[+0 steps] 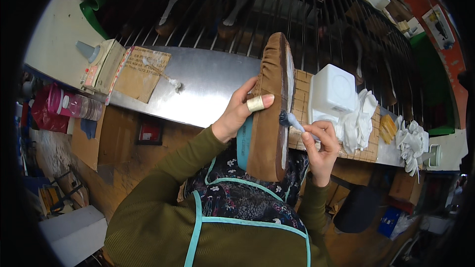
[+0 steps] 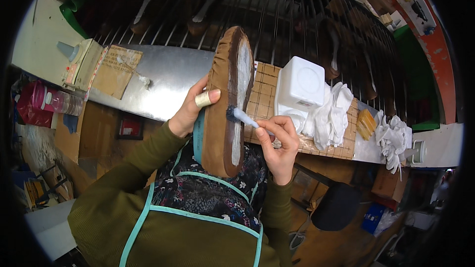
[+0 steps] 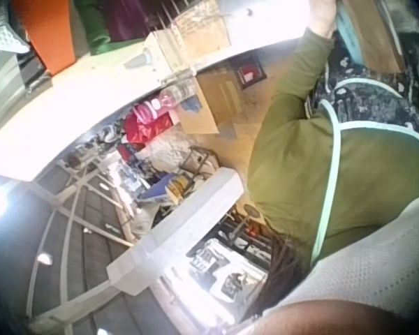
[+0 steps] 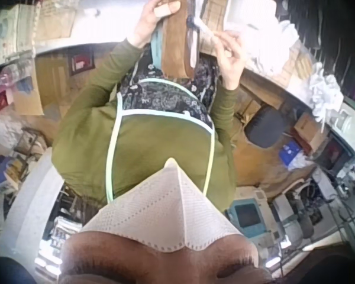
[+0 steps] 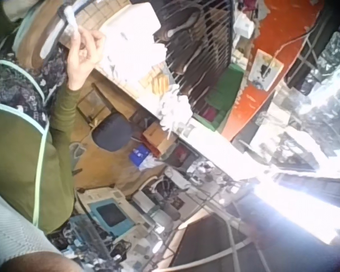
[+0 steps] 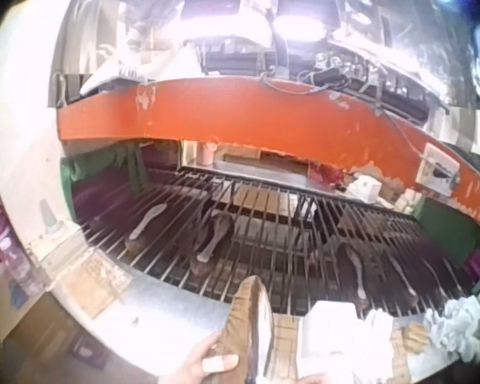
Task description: The person applies a white adhesive to the sole of a brown shoe using a small brush. They repeatedly dip the brush into a container of glue and spread it across the sole surface, occasionally wiping excess with a cloth.
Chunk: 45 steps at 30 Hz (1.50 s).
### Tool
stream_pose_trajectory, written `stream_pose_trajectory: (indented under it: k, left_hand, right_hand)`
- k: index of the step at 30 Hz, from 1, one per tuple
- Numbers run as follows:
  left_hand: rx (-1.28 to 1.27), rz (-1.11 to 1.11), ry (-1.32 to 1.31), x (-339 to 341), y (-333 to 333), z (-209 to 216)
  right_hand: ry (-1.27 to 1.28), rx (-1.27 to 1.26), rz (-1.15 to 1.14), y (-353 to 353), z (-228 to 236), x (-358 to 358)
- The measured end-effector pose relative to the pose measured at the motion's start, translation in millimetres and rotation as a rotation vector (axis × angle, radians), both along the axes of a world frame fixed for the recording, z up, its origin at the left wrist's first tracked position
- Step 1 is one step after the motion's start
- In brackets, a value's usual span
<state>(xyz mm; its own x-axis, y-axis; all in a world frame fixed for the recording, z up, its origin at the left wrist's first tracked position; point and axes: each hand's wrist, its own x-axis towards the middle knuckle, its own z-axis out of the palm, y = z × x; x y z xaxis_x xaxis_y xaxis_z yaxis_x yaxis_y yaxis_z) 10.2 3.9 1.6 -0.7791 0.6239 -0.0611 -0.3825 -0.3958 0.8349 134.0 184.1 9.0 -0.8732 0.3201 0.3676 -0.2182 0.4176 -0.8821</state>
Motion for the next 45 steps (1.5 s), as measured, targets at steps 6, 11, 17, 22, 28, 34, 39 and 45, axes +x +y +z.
stream_pose_trajectory:
  k: [6,11,17,22,28,34,39,45]
  left_hand:
    - [0.014,0.035,0.006,-7,4,1]
    - [-0.027,0.047,0.012,-13,8,-1]
    - [-0.063,-0.004,-0.005,-27,13,-5]
    - [-0.04,-0.068,-0.081,-34,15,-3]
    - [0.05,-0.154,-0.255,-32,17,5]
    - [0.136,-0.319,-0.459,-28,4,5]
    - [0.185,-0.475,-0.445,-15,-18,8]
    - [0.228,-0.737,-0.344,8,-58,9]
  right_hand:
    - [-0.032,-0.08,0.026,-2,-8,17]
    - [-0.047,-0.084,0.026,-1,-10,29]
    - [-0.031,-0.018,0.018,3,-2,38]
    - [0.037,0.066,0.024,6,7,39]
    - [0.124,0.139,0.067,8,21,30]
    - [0.185,0.156,0.236,7,45,3]
    - [0.211,0.192,0.465,-5,70,-27]
    - [0.228,0.152,0.73,-28,75,-64]
